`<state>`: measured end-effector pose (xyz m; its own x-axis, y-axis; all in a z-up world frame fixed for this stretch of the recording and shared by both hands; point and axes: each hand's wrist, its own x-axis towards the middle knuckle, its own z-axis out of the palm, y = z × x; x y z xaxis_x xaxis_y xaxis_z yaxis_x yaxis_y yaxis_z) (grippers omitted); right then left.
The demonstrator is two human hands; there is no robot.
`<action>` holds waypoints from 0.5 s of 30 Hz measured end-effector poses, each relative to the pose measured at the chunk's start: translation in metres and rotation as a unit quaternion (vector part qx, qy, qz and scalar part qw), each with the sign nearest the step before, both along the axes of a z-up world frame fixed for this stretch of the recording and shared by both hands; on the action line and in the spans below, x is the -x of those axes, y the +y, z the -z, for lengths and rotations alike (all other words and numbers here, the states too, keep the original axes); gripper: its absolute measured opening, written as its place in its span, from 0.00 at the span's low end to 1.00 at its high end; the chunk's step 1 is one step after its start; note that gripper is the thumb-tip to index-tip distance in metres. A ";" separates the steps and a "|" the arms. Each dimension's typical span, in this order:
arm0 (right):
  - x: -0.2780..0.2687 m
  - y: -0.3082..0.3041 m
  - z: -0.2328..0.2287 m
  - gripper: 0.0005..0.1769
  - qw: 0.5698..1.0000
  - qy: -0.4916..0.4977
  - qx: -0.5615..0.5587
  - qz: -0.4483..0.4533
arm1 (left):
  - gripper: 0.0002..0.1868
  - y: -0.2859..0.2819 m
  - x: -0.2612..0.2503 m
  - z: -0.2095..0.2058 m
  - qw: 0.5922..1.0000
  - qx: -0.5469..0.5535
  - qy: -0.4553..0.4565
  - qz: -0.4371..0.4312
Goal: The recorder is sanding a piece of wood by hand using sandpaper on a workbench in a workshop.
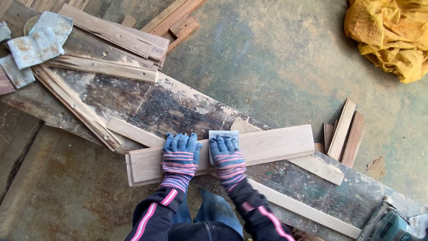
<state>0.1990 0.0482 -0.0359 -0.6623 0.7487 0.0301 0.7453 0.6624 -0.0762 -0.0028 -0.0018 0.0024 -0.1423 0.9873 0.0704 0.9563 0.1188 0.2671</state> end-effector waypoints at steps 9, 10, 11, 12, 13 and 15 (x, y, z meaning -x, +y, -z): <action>-0.154 0.064 -0.011 0.22 0.976 0.007 -0.032 0.217 | 0.22 -0.003 0.000 0.003 1.000 -0.015 -0.012 0.001; -0.143 0.053 0.013 0.25 0.980 -0.003 -0.061 0.188 | 0.23 -0.002 0.001 0.003 1.000 -0.014 -0.011 0.002; -0.134 0.042 0.037 0.29 0.983 -0.013 -0.090 0.159 | 0.25 0.000 0.001 0.002 1.000 -0.013 -0.010 0.003; -0.093 0.019 0.037 0.29 0.983 -0.012 -0.091 0.160 | 0.25 0.001 0.001 0.001 1.000 -0.014 -0.009 0.004; -0.053 -0.004 0.036 0.30 0.991 0.065 0.018 0.115 | 0.24 0.001 0.000 0.001 1.000 -0.019 -0.013 0.002; -0.009 -0.029 0.028 0.31 0.978 0.145 0.128 0.073 | 0.23 -0.002 0.001 0.001 1.000 -0.022 -0.013 0.007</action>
